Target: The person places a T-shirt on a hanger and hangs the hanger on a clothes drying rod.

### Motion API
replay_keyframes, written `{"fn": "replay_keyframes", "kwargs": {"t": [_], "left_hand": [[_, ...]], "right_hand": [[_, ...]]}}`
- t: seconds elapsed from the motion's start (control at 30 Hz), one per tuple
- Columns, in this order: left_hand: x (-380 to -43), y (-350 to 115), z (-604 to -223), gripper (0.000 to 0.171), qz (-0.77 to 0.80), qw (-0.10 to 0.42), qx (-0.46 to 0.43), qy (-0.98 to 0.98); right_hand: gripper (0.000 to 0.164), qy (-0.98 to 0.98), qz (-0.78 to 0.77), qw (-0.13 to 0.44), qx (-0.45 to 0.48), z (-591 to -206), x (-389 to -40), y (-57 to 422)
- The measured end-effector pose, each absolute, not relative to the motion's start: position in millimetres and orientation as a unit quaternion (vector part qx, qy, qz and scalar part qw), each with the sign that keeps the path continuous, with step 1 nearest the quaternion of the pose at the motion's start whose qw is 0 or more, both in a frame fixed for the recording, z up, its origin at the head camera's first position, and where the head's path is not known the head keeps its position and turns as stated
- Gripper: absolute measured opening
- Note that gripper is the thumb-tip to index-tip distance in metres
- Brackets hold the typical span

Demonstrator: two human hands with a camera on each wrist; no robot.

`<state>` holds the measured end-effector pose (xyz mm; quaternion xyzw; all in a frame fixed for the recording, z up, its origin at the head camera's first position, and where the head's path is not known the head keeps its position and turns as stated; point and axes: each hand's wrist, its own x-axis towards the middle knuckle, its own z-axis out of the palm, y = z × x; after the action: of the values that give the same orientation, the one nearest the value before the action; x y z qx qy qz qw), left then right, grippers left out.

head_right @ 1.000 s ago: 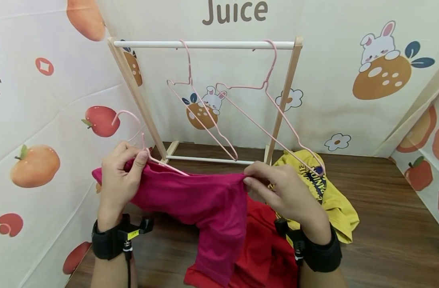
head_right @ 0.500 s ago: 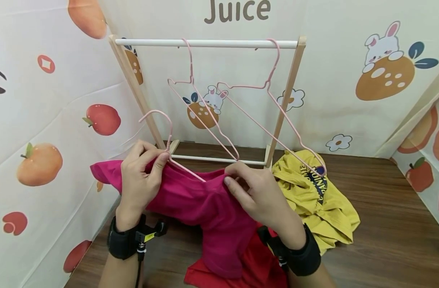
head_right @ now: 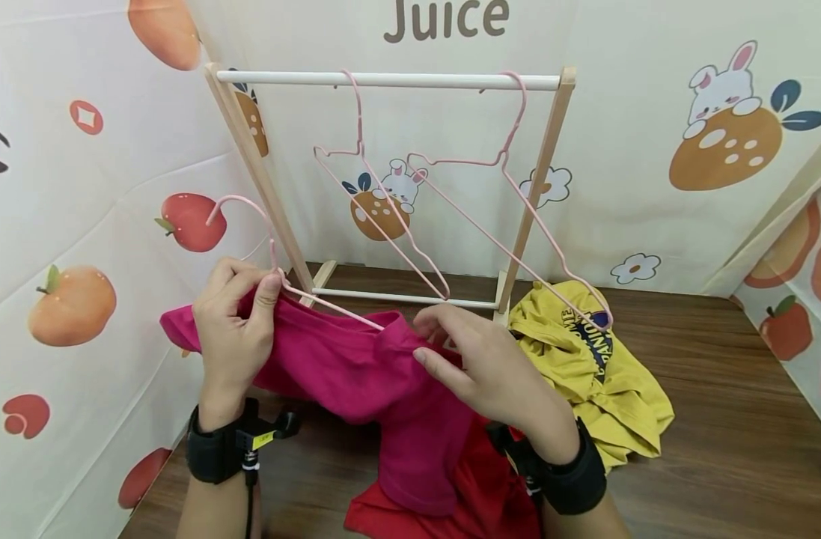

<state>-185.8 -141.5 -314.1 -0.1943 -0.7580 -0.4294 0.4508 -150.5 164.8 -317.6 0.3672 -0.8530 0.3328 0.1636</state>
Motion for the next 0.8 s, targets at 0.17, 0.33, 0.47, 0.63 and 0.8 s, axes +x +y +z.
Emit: {"fn": "replay_keyframes", "kwargs": {"t": [0.17,0.33,0.47,0.63,0.8], "left_hand": [[-184.6,-143.4,-312.3,0.009,-0.443,0.454,-0.192,-0.749],[-184.6,-142.5,-313.0,0.009,-0.446,0.452,-0.196,-0.748],[-183.9,-139.9,-314.6,0.009,-0.442,0.452,-0.199,-0.749],[-185.6,-137.4,-316.7,0.01,-0.441,0.44,-0.209,-0.754],[-190.0,-140.4,-318.0,0.012,-0.446,0.417,-0.217,-0.761]], "right_hand": [[0.013,-0.862,0.3,0.144,0.383,-319.3,-153.3,166.9],[0.003,-0.83,0.323,0.139,0.432,-320.3,-152.6,162.1],[0.009,-0.823,0.328,0.135,0.443,-321.4,-150.7,159.2],[0.014,-0.83,0.339,0.119,0.427,-322.3,-149.3,158.4],[0.018,-0.835,0.358,0.115,0.403,-320.1,-148.8,159.2]]}}
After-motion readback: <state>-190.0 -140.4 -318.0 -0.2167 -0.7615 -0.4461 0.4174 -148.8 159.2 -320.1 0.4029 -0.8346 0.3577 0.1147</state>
